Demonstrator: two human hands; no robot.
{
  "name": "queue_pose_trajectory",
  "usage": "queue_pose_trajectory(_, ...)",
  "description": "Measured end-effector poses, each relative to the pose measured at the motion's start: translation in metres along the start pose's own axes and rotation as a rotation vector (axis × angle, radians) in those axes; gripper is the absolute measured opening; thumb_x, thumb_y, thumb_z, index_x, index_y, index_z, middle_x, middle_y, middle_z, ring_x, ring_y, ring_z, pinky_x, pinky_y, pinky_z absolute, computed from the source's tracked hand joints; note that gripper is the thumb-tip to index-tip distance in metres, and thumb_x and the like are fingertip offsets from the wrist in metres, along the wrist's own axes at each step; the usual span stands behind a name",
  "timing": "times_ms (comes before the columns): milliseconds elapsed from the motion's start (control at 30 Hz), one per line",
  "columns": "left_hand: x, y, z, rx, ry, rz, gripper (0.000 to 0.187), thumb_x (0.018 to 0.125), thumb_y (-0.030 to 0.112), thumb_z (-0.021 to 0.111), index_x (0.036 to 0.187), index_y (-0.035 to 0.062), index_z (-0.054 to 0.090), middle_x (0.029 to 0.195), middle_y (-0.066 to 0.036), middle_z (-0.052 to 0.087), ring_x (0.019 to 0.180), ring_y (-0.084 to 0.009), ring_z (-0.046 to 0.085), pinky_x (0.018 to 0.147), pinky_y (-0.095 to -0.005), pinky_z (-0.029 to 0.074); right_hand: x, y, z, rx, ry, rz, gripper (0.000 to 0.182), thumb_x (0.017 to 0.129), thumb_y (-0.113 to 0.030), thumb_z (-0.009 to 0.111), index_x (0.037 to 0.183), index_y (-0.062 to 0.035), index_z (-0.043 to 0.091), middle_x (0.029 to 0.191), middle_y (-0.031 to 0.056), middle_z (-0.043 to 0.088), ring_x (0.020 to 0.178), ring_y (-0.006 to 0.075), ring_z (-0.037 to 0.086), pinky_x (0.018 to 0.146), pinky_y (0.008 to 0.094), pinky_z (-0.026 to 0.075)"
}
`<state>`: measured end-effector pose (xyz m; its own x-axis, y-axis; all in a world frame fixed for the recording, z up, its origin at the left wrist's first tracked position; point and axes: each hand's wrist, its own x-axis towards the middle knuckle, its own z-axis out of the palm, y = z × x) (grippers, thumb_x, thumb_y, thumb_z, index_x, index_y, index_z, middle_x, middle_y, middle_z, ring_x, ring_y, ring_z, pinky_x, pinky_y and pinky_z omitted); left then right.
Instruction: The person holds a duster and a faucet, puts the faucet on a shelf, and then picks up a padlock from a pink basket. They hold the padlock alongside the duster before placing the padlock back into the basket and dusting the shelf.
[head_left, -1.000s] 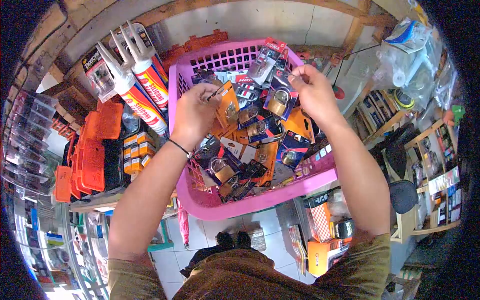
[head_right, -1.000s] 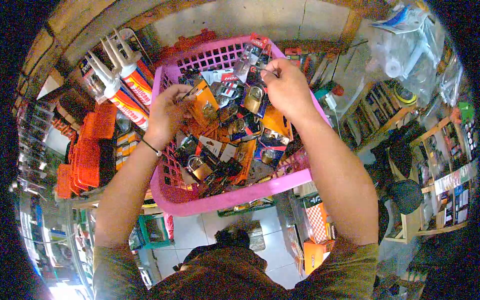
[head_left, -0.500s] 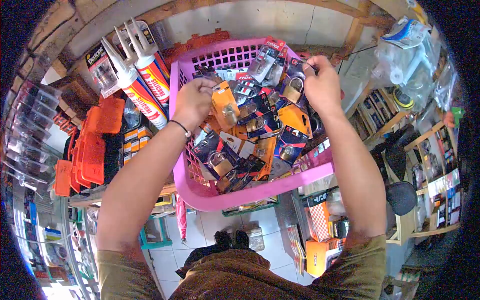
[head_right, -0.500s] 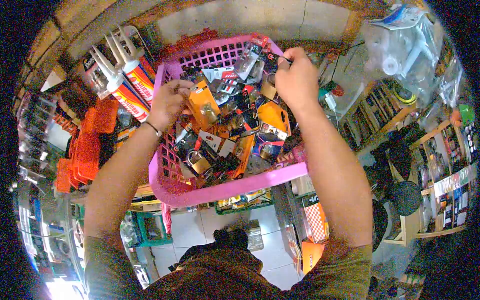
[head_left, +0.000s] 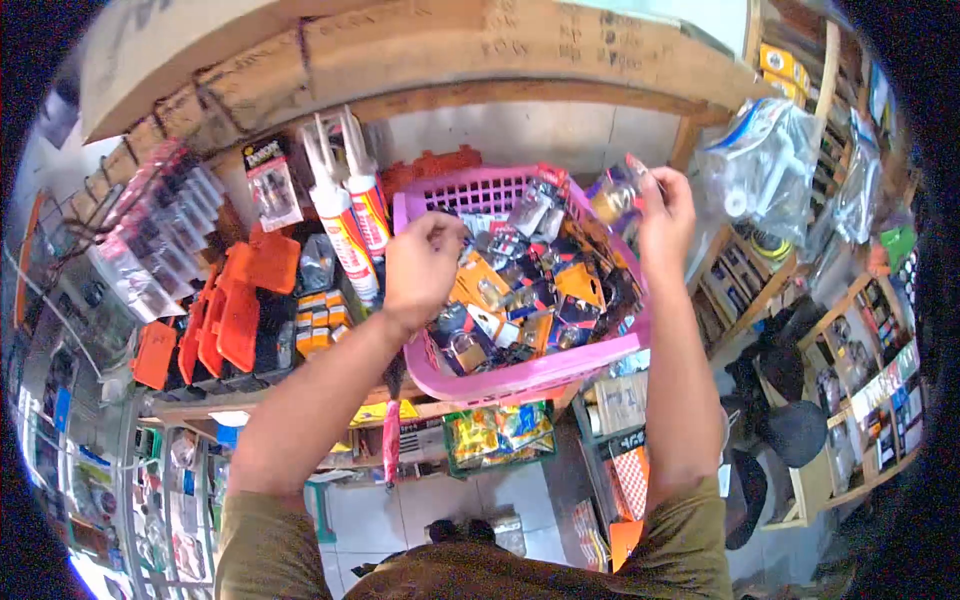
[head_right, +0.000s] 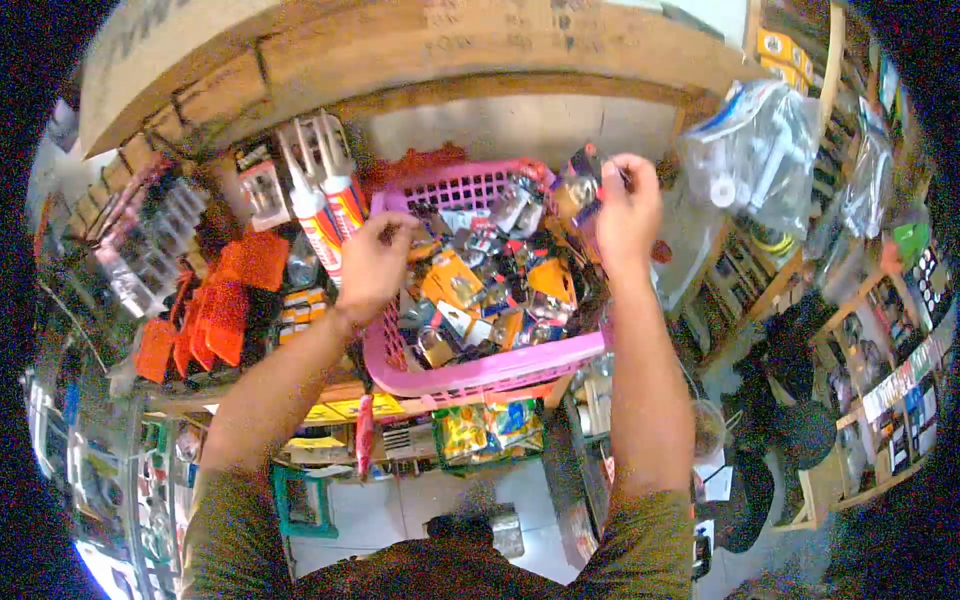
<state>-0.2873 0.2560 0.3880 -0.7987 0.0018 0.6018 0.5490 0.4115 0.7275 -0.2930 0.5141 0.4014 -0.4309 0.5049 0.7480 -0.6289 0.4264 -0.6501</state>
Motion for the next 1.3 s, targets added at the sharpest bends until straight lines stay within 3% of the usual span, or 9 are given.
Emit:
queue_pose_trajectory(167,-0.076,0.043,-0.091,-0.341,-0.242,0.01,0.018,0.087,0.007,0.043,0.101,-0.0021,0.048,0.09,-0.007,0.055,0.082,-0.0103,0.053,0.071,-0.0216,0.043,-0.076,-0.135,0.0,0.398,-0.43,0.294,0.008,0.078,-0.008,0.055,0.084,-0.0049,0.052,0.072,-0.0008,0.05,0.064,0.0037,0.044,0.057,0.0184,0.036)
queue_pose_trajectory(300,-0.168,0.009,-0.133,-0.808,-0.552,-0.229,0.068,0.082,0.059,0.027,0.111,-0.0014,0.037,0.11,-0.014,0.044,0.103,-0.0215,0.044,0.085,-0.0334,0.038,-0.184,-0.184,0.021,0.511,-0.866,0.334,0.014,0.077,-0.009,0.058,0.087,-0.0028,0.05,0.072,0.0007,0.051,0.064,0.007,0.048,0.057,0.0216,0.041)
queue_pose_trajectory(467,-0.258,-0.007,-0.143,-1.209,-0.03,-0.924,0.084,0.072,0.072,0.024,0.119,0.0034,0.037,0.109,-0.016,0.05,0.097,-0.0313,0.052,0.085,-0.0445,0.041,-0.282,-0.186,0.051,0.442,-1.082,0.518,0.016,0.081,-0.009,0.055,0.093,-0.0006,0.048,0.077,0.0032,0.054,0.067,0.006,0.049,0.061,0.0208,0.042)
queue_pose_trajectory(533,-0.283,-0.034,-0.162,-1.631,-0.338,-0.842,0.081,0.073,0.071,0.025,0.118,0.0043,0.038,0.103,-0.019,0.052,0.09,-0.0344,0.055,0.07,-0.0514,0.047,-0.297,-0.186,0.045,0.327,-1.234,0.784,0.019,0.084,-0.017,0.052,0.094,-0.0019,0.048,0.08,0.0042,0.054,0.071,0.0066,0.049,0.064,0.0237,0.043)
queue_pose_trajectory(600,-0.31,-0.041,-0.176,-1.642,-0.313,-0.997,0.082,0.072,0.072,0.027,0.117,0.0041,0.039,0.101,-0.021,0.053,0.087,-0.0357,0.055,0.071,-0.0502,0.046,-0.328,-0.153,0.035,0.236,-1.137,0.47,0.026,0.084,-0.025,0.051,0.098,-0.0023,0.048,0.084,0.0062,0.054,0.077,0.0091,0.051,0.067,0.0282,0.044)
queue_pose_trajectory(767,-0.342,-0.049,-0.191,-1.75,-0.109,-0.922,0.078,0.075,0.068,0.028,0.122,0.0064,0.034,0.104,-0.024,0.051,0.087,-0.0399,0.055,0.078,-0.048,0.043,-0.365,-0.085,0.013,0.156,-0.995,1.409,0.044,0.08,-0.042,0.052,0.108,-0.0078,0.047,0.097,0.0048,0.054,0.085,0.019,0.054,0.072,0.0321,0.042)
queue_pose_trajectory(967,-0.328,-0.044,-0.201,-1.636,-0.079,-0.893,0.08,0.076,0.068,0.025,0.128,0.0072,0.025,0.107,-0.024,0.048,0.087,-0.0406,0.054,0.078,-0.049,0.043,-0.341,-0.063,0.085,0.457,-0.918,1.6,0.043,0.079,-0.049,0.05,0.102,-0.0121,0.049,0.101,0.0079,0.057,0.087,0.0203,0.057,0.07,0.0299,0.042)
queue_pose_trajectory(1167,-0.338,-0.048,-0.206,-1.544,-0.02,-0.893,0.081,0.076,0.068,0.024,0.127,0.0062,0.027,0.107,-0.024,0.049,0.087,-0.041,0.054,0.079,-0.0513,0.042,-0.336,-0.052,0.116,0.717,-0.63,1.696,0.027,0.077,-0.039,0.053,0.074,-0.0136,0.044,0.047,-0.0024,0.035,0.042,0.0121,0.036,0.042,0.0286,0.032)
queue_pose_trajectory(1300,-0.349,-0.047,-0.21,-1.446,0.108,-0.95,0.074,0.079,0.064,0.025,0.125,0.0066,0.032,0.107,-0.023,0.05,0.09,-0.0409,0.053,0.08,-0.0528,0.04,-0.34,-0.089,0.063,0.622,-0.664,1.747,0.029,0.078,-0.034,0.048,0.061,-0.0139,0.038,0.043,-0.0019,0.032,0.035,0.0143,0.03,0.035,0.028,0.028)
